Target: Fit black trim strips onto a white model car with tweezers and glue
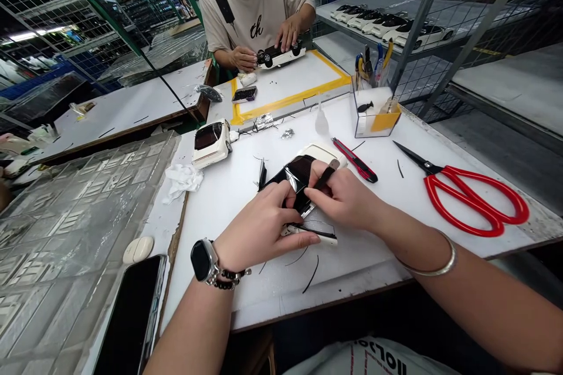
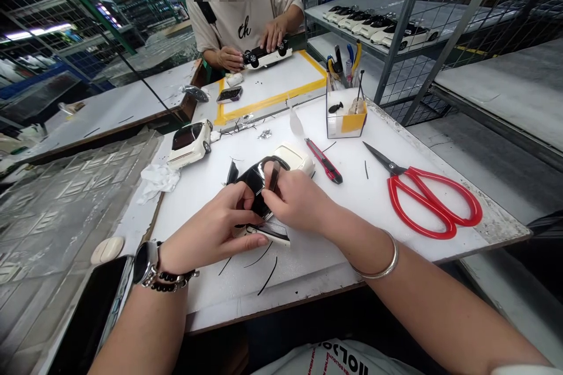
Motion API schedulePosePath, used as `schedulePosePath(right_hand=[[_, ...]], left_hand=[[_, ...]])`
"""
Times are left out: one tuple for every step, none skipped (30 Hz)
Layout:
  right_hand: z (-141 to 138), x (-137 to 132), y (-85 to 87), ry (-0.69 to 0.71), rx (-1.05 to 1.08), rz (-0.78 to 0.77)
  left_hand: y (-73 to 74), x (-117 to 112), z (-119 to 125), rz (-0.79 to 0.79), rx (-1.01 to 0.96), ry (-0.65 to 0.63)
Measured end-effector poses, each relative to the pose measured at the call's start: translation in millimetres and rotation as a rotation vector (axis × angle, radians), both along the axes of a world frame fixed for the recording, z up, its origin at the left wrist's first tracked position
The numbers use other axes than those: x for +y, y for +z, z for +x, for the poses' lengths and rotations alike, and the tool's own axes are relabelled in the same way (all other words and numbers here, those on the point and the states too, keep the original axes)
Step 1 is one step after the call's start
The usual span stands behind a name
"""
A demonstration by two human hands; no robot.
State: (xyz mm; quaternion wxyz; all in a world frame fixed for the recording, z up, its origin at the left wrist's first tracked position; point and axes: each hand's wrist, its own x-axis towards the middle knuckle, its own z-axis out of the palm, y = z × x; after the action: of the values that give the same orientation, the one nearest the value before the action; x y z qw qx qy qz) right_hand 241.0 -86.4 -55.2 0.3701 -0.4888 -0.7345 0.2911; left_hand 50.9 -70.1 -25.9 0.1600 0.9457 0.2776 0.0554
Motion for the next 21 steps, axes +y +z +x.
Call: schedulePosePath(right_hand=[[-0.3, -0.6, -0.3, 0.006, -0.010, 0.003], [-1.1, -1.2, -0.8, 0.017, -0.024, 0.010], [-2.4, -1.4, -1.4, 0.034, -0.042, 0.021], [-4.3, -1.3, -2.0, 0.053, -0.065, 0.036], [-6.6, -0.9, -2.6, 0.073, -0.091, 0.053], [-8.7, -0.3, -2.9, 0.091, -0.115, 0.067], [-10.4, 0.4, -2.7, 0.103, -0.135, 0.073], [-10.9, 1.0, -1.6, 0.115, -0.149, 0.071], [-9.8, 1.1, 0.8, 0.123, -0.142, 0.067], [-6.7, 0.4, 4.6, 0.121, -0.109, 0.070], [-1.4, -1.2, 9.9, 0.098, -0.042, 0.088], [6.1, -3.8, 16.6, 0.048, 0.061, 0.135], [15.4, -7.1, 24.3, -0.028, 0.199, 0.208], [26.3, -10.7, 32.6, -0.121, 0.353, 0.300], [38.0, -14.0, 40.8, -0.220, 0.502, 0.411], [50.3, -16.4, 48.4, -0.308, 0.608, 0.515], [62.8, -17.2, 54.7, -0.382, 0.657, 0.582], [75.2, -16.1, 59.4, -0.440, 0.641, 0.604], [87.4, -12.6, 62.1, -0.492, 0.571, 0.586], [99.4, -6.9, 62.9, -0.546, 0.454, 0.537], [110.9, 1.0, 61.8, -0.593, 0.324, 0.473]], left_hand=[[-0.1, 0.1, 0.1, -0.001, 0.002, 0.000], [-0.3, 0.2, 0.3, -0.003, 0.003, 0.001], [-0.5, 0.2, 0.4, -0.006, 0.004, 0.003], [-0.8, 0.3, 0.4, -0.008, 0.005, 0.006], [-1.2, 0.4, 0.5, -0.009, 0.004, 0.008], [-1.5, 0.5, 0.5, -0.009, 0.002, 0.011], [-1.7, 0.6, 0.5, -0.008, -0.001, 0.012], [-1.8, 0.7, 0.5, -0.009, -0.001, 0.012], [-1.6, 0.9, 0.4, -0.012, -0.001, 0.012], [-1.3, 1.0, 0.3, -0.017, -0.001, 0.013], [-0.8, 1.0, 0.2, -0.025, 0.000, 0.014], [-0.2, 1.0, 0.1, -0.033, 0.000, 0.018], [0.5, 0.9, 0.0, -0.040, 0.000, 0.022], [1.0, 0.6, -0.1, -0.045, 0.000, 0.027], [1.5, 0.2, -0.3, -0.045, -0.001, 0.033], [1.8, -0.1, -0.5, -0.041, -0.005, 0.037], [1.8, -0.5, -0.6, -0.034, -0.012, 0.039], [1.7, -0.7, -0.9, -0.024, -0.023, 0.038], [1.4, -0.8, -1.1, -0.011, -0.040, 0.033], [0.9, -0.7, -1.4, 0.007, -0.060, 0.026], [0.3, -0.4, -1.8, 0.030, -0.083, 0.020]])
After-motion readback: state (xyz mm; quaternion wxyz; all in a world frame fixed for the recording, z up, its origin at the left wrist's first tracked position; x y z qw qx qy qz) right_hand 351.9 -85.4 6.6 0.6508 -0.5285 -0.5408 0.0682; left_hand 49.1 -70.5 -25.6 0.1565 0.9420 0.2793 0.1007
